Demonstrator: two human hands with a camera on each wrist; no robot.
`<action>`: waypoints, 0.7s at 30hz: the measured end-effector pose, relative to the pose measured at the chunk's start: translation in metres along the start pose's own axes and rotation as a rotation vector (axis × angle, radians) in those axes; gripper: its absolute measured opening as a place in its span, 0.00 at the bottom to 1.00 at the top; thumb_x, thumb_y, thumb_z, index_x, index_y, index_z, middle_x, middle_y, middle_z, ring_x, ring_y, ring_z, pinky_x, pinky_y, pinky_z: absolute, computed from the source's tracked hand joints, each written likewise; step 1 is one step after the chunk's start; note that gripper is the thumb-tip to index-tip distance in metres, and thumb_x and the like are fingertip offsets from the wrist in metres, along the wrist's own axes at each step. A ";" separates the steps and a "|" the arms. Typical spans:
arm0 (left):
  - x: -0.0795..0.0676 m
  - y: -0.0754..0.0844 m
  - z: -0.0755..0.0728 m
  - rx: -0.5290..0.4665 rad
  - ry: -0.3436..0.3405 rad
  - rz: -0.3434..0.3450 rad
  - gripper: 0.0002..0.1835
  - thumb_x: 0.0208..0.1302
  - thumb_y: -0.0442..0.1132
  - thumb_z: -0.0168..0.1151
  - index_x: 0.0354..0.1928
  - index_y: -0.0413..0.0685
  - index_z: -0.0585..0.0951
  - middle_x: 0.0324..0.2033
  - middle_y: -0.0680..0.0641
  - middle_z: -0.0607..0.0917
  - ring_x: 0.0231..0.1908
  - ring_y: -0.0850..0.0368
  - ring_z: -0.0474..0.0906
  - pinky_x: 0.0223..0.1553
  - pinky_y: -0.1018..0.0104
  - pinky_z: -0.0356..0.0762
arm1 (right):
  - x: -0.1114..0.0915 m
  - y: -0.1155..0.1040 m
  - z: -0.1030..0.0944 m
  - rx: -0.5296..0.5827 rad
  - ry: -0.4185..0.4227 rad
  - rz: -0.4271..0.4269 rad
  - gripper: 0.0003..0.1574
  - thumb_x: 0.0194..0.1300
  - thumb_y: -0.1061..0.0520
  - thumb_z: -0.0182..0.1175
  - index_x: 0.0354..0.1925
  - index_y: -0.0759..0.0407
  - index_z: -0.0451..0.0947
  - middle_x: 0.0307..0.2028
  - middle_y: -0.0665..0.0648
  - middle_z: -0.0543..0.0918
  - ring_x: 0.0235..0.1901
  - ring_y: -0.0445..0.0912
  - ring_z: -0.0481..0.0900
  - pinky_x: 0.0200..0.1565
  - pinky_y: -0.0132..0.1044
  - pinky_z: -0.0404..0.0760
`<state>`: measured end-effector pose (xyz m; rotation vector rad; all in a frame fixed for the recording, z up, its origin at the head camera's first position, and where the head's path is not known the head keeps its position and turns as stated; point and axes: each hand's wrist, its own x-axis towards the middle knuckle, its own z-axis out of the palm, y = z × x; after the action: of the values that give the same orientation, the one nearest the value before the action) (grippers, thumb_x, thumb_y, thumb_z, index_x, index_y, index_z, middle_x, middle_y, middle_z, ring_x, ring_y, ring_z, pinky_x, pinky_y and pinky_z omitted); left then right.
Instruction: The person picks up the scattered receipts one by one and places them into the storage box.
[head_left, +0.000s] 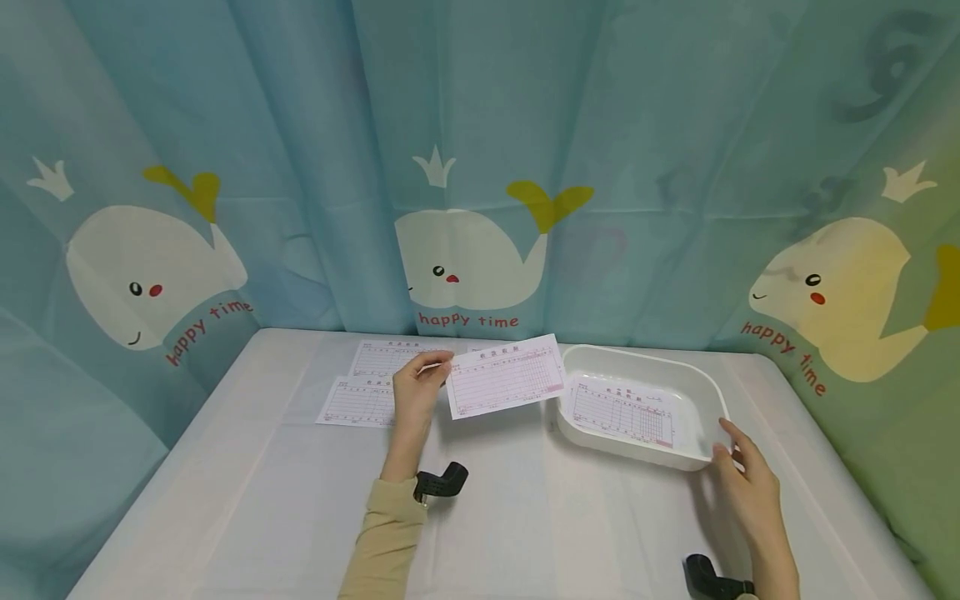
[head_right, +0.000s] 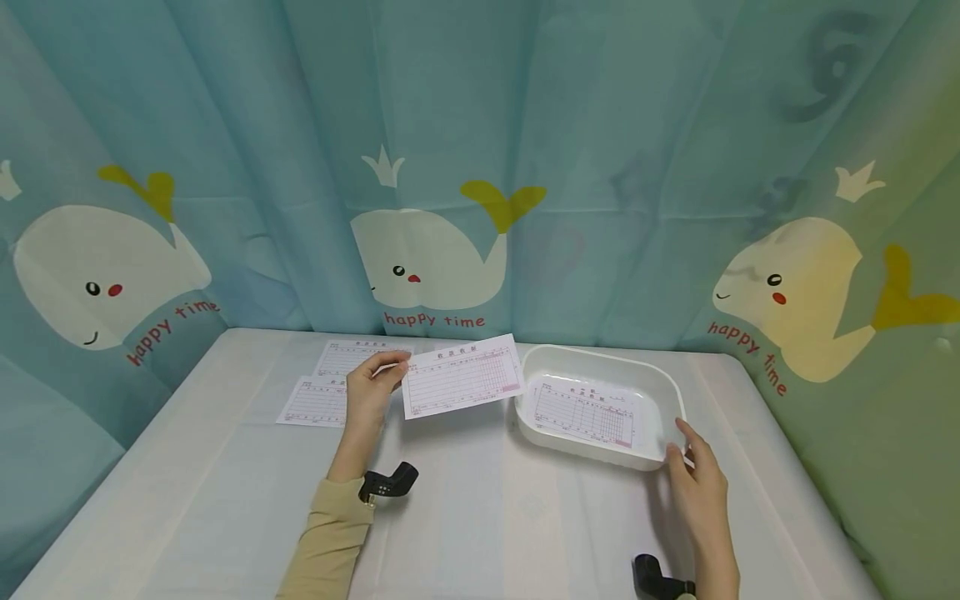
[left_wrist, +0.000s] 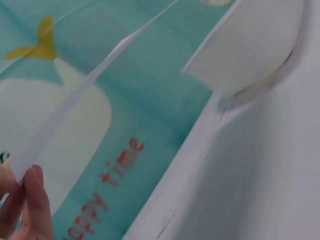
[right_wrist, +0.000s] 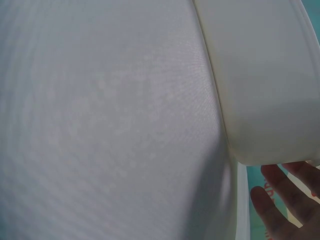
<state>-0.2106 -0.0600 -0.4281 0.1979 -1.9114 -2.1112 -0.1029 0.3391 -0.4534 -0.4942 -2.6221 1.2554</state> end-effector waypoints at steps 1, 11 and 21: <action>-0.002 0.000 0.004 -0.016 -0.002 -0.016 0.08 0.60 0.25 0.61 0.41 0.32 0.83 0.39 0.42 0.83 0.32 0.67 0.80 0.35 0.76 0.78 | 0.000 0.000 0.000 -0.001 0.002 -0.001 0.32 0.74 0.52 0.39 0.72 0.61 0.55 0.70 0.74 0.57 0.63 0.68 0.62 0.60 0.65 0.64; -0.023 -0.010 0.043 -0.165 -0.052 -0.164 0.08 0.61 0.27 0.60 0.42 0.34 0.83 0.37 0.47 0.81 0.34 0.61 0.78 0.36 0.73 0.77 | -0.001 -0.001 0.001 -0.014 0.019 -0.008 0.32 0.74 0.52 0.40 0.72 0.60 0.56 0.69 0.73 0.59 0.62 0.66 0.64 0.57 0.57 0.69; -0.036 -0.027 0.083 -0.205 -0.088 -0.231 0.08 0.58 0.26 0.61 0.40 0.33 0.83 0.35 0.47 0.81 0.33 0.60 0.76 0.34 0.71 0.75 | -0.001 -0.001 -0.001 -0.016 0.011 -0.008 0.32 0.74 0.52 0.42 0.72 0.60 0.57 0.69 0.73 0.60 0.62 0.65 0.65 0.56 0.47 0.70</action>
<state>-0.2034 0.0321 -0.4484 0.2996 -1.7760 -2.4883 -0.1023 0.3391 -0.4517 -0.4917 -2.6245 1.2270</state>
